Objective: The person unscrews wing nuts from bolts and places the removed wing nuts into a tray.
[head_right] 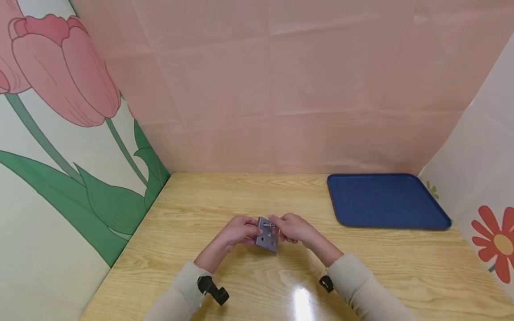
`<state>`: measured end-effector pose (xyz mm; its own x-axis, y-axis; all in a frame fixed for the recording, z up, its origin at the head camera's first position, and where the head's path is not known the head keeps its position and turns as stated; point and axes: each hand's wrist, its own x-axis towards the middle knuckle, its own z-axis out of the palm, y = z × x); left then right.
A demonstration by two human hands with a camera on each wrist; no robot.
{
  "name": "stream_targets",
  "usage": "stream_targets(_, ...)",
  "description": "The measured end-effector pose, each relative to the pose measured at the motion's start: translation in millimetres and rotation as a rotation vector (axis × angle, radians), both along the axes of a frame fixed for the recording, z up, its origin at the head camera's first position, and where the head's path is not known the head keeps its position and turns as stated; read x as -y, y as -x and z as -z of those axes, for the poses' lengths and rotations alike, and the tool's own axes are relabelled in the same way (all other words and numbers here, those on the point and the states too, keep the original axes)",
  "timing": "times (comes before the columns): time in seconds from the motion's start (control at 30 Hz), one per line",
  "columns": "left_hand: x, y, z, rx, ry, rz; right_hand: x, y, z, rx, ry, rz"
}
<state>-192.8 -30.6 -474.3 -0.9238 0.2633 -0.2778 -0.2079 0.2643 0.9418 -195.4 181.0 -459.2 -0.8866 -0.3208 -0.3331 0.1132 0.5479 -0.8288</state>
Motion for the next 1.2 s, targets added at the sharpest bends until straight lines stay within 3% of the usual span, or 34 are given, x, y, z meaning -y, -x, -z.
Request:
stream_targets(0.6, 0, 0.1, -0.4, -0.007, 0.010, 0.007, 4, -0.9, 5.5, 0.072, 0.097, -0.010)
stream_targets(0.77, 0, -0.9, -0.8, -0.007, 0.010, 0.007, 3, -0.8, 6.0, 0.035, 0.073, -0.021)
stream_targets(0.87, 1, -1.3, -1.2, -0.003, 0.011, 0.007, 3, -0.7, 7.0, -0.063, 0.012, -0.047)
stream_targets(1.2, 5, 1.2, 1.3, 0.013, 0.005, 0.005, 0, -2.6, 10.5, -0.569, -0.247, -0.266)
